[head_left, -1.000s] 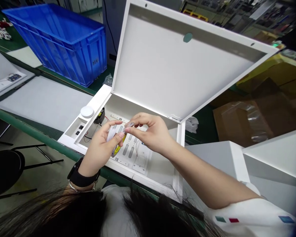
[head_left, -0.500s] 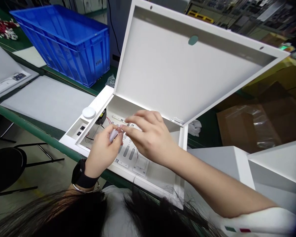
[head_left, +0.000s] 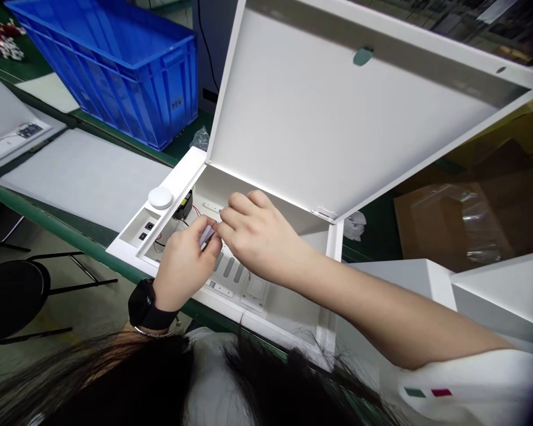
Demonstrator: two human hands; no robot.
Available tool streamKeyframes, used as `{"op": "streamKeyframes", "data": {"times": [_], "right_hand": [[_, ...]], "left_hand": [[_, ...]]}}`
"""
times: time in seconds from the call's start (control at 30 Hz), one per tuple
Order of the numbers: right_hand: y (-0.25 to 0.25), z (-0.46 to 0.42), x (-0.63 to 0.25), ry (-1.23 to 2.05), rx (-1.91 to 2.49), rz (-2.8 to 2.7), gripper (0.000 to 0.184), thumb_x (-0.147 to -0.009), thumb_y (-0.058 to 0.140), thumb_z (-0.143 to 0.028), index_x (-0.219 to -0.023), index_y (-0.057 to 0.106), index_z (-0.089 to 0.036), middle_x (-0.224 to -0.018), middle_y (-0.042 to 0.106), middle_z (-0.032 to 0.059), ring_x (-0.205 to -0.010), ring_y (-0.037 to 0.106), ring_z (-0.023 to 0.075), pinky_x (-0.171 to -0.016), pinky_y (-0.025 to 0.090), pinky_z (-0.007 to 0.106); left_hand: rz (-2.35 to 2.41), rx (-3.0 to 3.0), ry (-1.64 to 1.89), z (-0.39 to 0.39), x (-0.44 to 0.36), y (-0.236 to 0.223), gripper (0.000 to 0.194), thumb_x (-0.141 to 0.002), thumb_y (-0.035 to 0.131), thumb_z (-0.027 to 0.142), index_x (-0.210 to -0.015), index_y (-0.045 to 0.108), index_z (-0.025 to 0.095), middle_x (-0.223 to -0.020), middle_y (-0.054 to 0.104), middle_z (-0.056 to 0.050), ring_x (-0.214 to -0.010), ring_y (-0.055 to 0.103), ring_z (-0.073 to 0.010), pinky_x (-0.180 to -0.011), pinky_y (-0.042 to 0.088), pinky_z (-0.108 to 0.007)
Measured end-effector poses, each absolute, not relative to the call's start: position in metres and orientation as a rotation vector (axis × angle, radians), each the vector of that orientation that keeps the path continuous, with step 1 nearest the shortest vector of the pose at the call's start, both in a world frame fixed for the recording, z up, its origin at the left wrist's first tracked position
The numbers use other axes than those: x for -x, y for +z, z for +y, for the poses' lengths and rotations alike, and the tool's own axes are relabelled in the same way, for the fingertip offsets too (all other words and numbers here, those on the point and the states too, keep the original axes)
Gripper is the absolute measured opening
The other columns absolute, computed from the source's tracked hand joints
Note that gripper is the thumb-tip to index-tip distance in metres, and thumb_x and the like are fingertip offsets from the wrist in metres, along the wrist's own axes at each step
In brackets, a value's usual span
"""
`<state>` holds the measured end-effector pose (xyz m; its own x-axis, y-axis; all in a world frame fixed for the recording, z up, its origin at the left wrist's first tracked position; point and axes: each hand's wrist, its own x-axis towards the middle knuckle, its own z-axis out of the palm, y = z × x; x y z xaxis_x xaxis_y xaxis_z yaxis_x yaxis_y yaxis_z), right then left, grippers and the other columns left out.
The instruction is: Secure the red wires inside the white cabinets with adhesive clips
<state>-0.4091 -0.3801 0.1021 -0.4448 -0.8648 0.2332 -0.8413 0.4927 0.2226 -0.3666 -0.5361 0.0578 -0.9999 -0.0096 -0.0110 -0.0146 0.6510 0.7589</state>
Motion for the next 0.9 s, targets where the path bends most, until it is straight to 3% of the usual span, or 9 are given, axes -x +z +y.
{"op": "streamKeyframes", "data": {"times": [0.17, 0.3, 0.4, 0.47, 0.57, 0.7, 0.9], "right_hand": [[0.107, -0.383, 0.419, 0.077, -1.471, -2.655, 0.02, -0.091, 0.05, -0.01, -0.078, 0.064, -0.014, -0.073, 0.061, 0.0085, -0.083, 0.046, 0.0211, -0.073, 0.029, 0.036], [0.115, -0.377, 0.443, 0.603, -1.292, -3.013, 0.009, -0.084, 0.062, -0.015, -0.085, 0.072, -0.016, -0.076, 0.066, 0.0038, -0.077, 0.054, 0.0163, -0.074, 0.036, 0.031], [0.123, -0.367, 0.462, 1.074, -1.047, -3.106, 0.015, -0.082, 0.065, -0.021, -0.094, 0.074, -0.016, -0.081, 0.069, 0.0018, -0.074, 0.057, 0.0132, -0.073, 0.041, 0.029], [0.128, -0.361, 0.47, 1.223, -0.976, -3.083, 0.018, -0.082, 0.067, -0.025, -0.095, 0.075, -0.016, -0.083, 0.07, 0.0023, -0.074, 0.058, 0.0132, -0.074, 0.043, 0.029], [0.134, -0.358, 0.471, 1.116, -1.099, -3.055, 0.016, -0.081, 0.069, -0.028, -0.09, 0.077, -0.017, -0.084, 0.071, 0.003, -0.079, 0.059, 0.0152, -0.077, 0.044, 0.031], [0.127, -0.364, 0.462, 0.667, -1.496, -2.897, 0.013, -0.084, 0.066, -0.025, -0.083, 0.077, -0.017, -0.081, 0.07, 0.0051, -0.086, 0.057, 0.0183, -0.08, 0.041, 0.033], [0.11, -0.373, 0.45, 0.186, -1.635, -2.66, 0.025, -0.093, 0.056, -0.022, -0.073, 0.071, -0.018, -0.068, 0.062, 0.0046, -0.082, 0.05, 0.0192, -0.079, 0.034, 0.035]], "left_hand": [[2.823, -0.001, 1.307, -0.537, 0.37, 0.057, 0.008, -0.087, 0.055, 0.029, -0.083, 0.053, 0.022, -0.06, 0.049, 0.005, -0.058, 0.041, -0.0128, -0.057, 0.029, -0.026], [2.466, 0.019, 1.599, -0.541, 0.375, 0.054, 0.009, -0.09, 0.053, 0.034, -0.091, 0.055, 0.025, -0.067, 0.06, 0.005, -0.057, 0.049, -0.0126, -0.057, 0.036, -0.026], [2.25, -0.032, 1.76, -0.546, 0.378, 0.055, 0.01, -0.091, 0.055, 0.034, -0.093, 0.054, 0.025, -0.069, 0.061, 0.004, -0.06, 0.052, -0.0121, -0.06, 0.041, -0.025], [2.196, -0.05, 1.79, -0.548, 0.379, 0.056, 0.01, -0.091, 0.056, 0.033, -0.093, 0.053, 0.024, -0.069, 0.061, 0.004, -0.064, 0.054, -0.0121, -0.064, 0.043, -0.025], [2.187, -0.038, 1.786, -0.549, 0.379, 0.056, 0.01, -0.091, 0.056, 0.033, -0.093, 0.054, 0.024, -0.067, 0.06, 0.004, -0.064, 0.054, -0.0115, -0.064, 0.043, -0.025], [2.218, -0.04, 1.783, -0.547, 0.379, 0.055, 0.01, -0.09, 0.056, 0.032, -0.096, 0.054, 0.024, -0.067, 0.06, 0.005, -0.058, 0.051, -0.0102, -0.058, 0.041, -0.023], [2.324, 0.02, 1.711, -0.541, 0.377, 0.056, 0.01, -0.089, 0.056, 0.03, -0.097, 0.056, 0.023, -0.064, 0.062, 0.005, -0.048, 0.044, -0.0086, -0.049, 0.036, -0.022]]}}
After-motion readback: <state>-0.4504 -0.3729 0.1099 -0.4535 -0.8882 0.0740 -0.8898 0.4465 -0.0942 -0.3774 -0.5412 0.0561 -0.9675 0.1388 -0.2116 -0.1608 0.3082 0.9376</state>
